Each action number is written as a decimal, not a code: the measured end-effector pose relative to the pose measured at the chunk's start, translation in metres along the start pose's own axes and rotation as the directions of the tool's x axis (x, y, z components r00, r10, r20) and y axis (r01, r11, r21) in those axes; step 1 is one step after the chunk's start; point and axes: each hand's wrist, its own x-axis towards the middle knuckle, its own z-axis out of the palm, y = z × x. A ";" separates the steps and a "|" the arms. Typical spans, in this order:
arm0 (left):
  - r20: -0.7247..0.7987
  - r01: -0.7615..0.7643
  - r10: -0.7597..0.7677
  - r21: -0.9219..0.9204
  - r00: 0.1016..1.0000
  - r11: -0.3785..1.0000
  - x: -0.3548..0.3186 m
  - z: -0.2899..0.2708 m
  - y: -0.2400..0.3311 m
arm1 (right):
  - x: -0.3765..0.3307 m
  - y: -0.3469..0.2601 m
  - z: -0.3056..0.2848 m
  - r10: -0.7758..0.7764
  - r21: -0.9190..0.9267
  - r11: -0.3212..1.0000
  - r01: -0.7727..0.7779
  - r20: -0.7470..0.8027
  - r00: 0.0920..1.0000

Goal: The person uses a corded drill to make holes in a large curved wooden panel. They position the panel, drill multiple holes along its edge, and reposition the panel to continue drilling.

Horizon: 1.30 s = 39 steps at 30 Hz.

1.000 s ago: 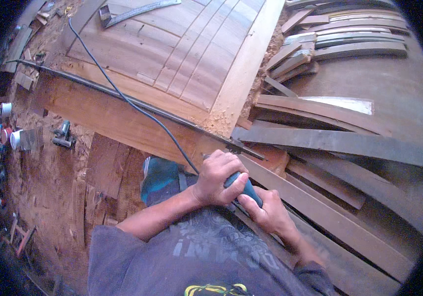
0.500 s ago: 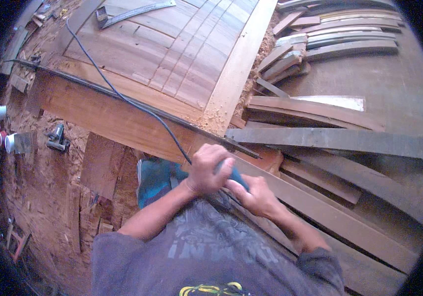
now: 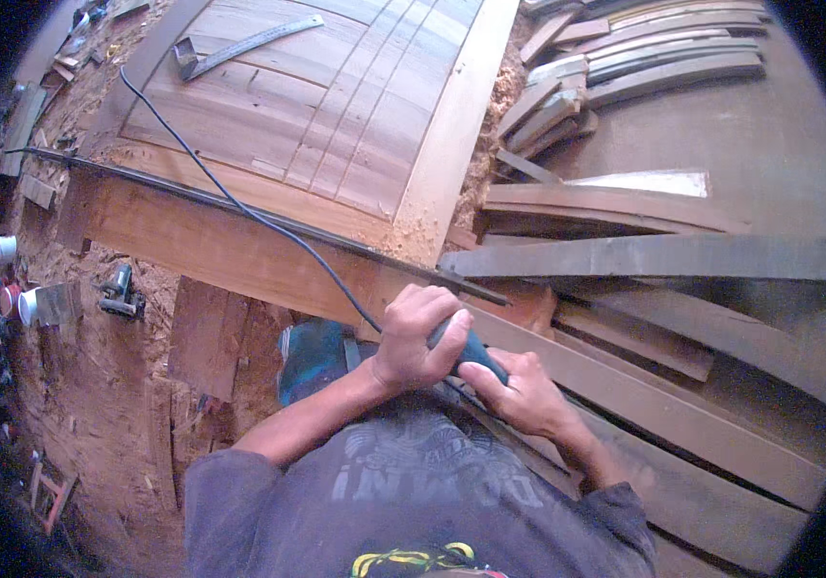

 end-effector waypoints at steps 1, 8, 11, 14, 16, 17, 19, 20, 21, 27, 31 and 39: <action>-0.008 -0.066 0.066 -0.002 0.998 0.998 0.006 0.000 0.005 | -0.008 -0.003 -0.005 -0.002 -0.018 1.000 0.001 -0.026 1.000; -0.002 -0.102 0.102 -0.034 0.995 0.994 0.016 0.013 0.047 | -0.052 -0.001 -0.013 0.033 0.210 0.977 -0.022 -0.047 0.998; 0.020 -0.111 0.111 -0.032 0.994 0.993 0.019 0.015 0.036 | -0.047 0.011 -0.008 0.013 0.219 0.976 0.009 -0.100 0.995; -0.015 -0.117 0.117 -0.022 0.993 0.993 0.021 0.019 0.031 | -0.038 0.018 -0.009 -0.009 0.226 0.974 0.033 -0.108 0.994; -0.011 -0.123 0.123 -0.021 0.992 0.992 0.025 0.019 0.027 | -0.033 0.019 -0.010 -0.015 0.240 0.970 0.042 -0.111 0.994; -0.013 -0.132 0.132 -0.018 0.991 0.991 0.028 0.020 0.025 | -0.032 0.020 -0.011 -0.017 0.240 0.970 0.044 -0.114 0.993; -0.062 -0.138 0.136 -0.025 0.989 0.990 0.030 0.025 0.022 | -0.028 0.021 -0.012 -0.017 0.242 0.969 0.046 -0.119 0.993; -0.087 -0.143 0.140 -0.030 0.986 0.989 0.032 0.027 0.021 | -0.027 0.021 -0.014 -0.012 0.240 0.970 0.040 -0.119 0.993; -0.079 -0.138 0.135 -0.031 0.988 0.990 0.033 0.027 0.021 | -0.027 0.020 -0.015 -0.006 0.238 0.971 0.034 -0.118 0.993; -0.087 -0.131 0.128 -0.025 0.988 0.991 0.036 0.029 0.018 | -0.023 0.016 -0.022 0.002 0.222 0.975 0.020 -0.099 0.995; -0.099 -0.122 0.119 -0.026 0.988 0.992 0.036 0.029 0.018 | -0.022 0.011 -0.026 0.021 0.220 0.976 -0.004 -0.077 0.997; -0.119 -0.117 0.112 -0.032 0.987 0.993 0.040 0.031 0.017 | -0.017 0.009 -0.035 0.017 0.171 0.985 -0.007 -0.055 0.998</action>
